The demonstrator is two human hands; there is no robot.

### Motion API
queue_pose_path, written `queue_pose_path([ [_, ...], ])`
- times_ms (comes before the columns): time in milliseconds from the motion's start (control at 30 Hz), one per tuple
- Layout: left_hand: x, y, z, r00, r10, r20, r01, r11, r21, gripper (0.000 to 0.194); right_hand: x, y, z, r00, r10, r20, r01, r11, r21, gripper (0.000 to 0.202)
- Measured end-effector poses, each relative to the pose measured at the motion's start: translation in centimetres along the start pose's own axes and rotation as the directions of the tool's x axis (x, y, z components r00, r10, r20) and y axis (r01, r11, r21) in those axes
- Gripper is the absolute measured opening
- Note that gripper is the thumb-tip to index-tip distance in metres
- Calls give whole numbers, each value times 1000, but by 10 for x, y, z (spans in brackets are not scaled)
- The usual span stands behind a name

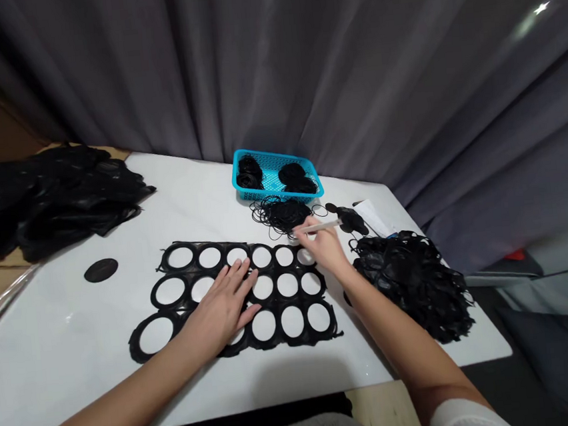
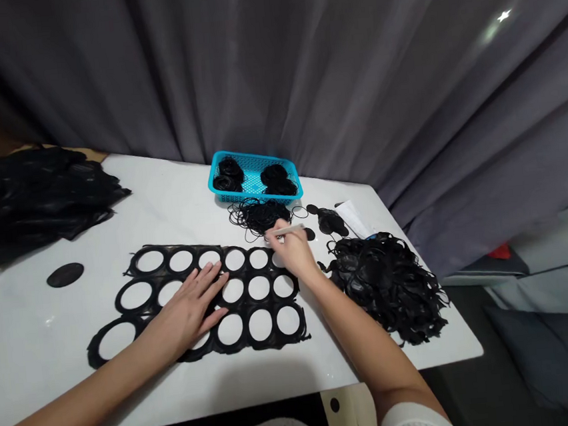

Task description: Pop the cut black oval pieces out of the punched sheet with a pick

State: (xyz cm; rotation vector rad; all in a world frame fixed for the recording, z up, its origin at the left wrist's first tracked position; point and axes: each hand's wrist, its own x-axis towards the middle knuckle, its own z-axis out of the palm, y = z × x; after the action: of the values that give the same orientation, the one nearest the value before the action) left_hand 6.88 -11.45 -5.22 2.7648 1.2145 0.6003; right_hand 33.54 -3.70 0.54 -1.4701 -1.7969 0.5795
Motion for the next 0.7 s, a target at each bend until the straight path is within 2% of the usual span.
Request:
queue_pose_path([
  [100,-12,10,-11,1000,23,13,-22,999,-39,47,-33,-22,22,972,13,235,-45,990,131,14],
  [200,-27,20,-16,998,44,41,-43,998,-38,44,-60,-35,40,933,5,361,-78,979,187,9],
  [367,-39,25,-11,998,44,35,-44,999,-18,48,-78,-37,47,925,-8,381,-71,978,194,11],
  [700,-39,24,-10,999,32,41,-29,997,-75,47,-87,-41,46,937,-65,343,24,992,124,13],
])
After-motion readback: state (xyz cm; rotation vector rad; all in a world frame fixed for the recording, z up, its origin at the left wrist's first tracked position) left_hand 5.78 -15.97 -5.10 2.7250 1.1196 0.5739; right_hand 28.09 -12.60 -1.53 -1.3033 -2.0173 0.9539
